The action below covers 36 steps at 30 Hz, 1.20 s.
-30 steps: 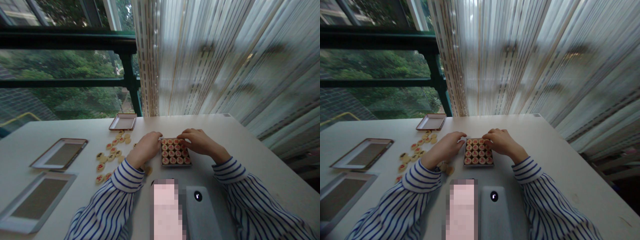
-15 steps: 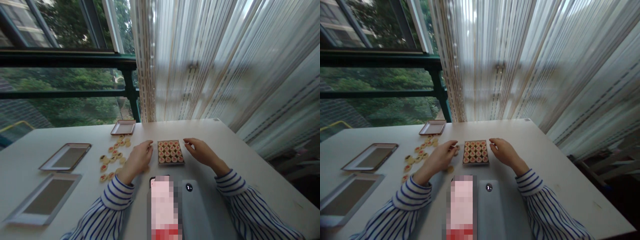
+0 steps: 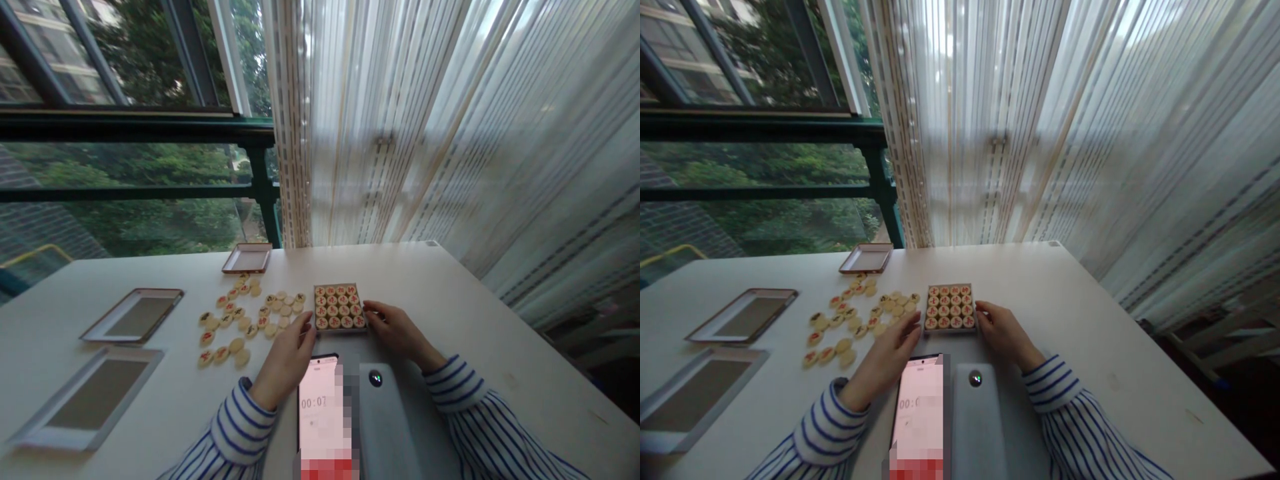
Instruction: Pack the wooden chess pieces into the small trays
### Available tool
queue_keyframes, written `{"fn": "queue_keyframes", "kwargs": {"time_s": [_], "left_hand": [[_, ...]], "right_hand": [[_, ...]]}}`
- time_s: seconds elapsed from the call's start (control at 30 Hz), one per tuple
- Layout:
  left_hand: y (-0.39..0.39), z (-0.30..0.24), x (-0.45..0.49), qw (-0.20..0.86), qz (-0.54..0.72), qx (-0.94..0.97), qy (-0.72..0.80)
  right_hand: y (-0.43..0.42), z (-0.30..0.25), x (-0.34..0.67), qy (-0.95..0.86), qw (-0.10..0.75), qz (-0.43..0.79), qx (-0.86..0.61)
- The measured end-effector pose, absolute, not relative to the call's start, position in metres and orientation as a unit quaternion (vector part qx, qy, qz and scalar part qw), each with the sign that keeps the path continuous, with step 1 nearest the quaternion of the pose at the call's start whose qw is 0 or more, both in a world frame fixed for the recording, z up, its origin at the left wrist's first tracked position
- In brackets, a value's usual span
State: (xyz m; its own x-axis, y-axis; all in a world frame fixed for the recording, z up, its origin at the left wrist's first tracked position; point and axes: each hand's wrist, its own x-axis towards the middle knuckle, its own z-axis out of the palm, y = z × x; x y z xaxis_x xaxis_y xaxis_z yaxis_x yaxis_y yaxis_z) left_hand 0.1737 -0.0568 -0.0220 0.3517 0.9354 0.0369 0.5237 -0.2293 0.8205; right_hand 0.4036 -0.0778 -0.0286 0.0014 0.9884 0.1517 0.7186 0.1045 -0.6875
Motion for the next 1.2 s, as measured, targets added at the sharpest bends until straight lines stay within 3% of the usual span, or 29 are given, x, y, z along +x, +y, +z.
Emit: {"fn": "queue_keyframes", "kwargs": {"time_s": [0.3,1.2], "left_hand": [[-0.0565,-0.0244,0.1735,0.397,0.279,0.744,0.459],[-0.0561,-0.0314,0.1728,0.417,0.304,0.731,0.447]], "right_hand": [[-0.0798,-0.0285,0.4023,-0.675,0.326,0.26,-0.609],[-0.0795,-0.0291,0.3997,-0.667,0.32,0.248,-0.625]]}}
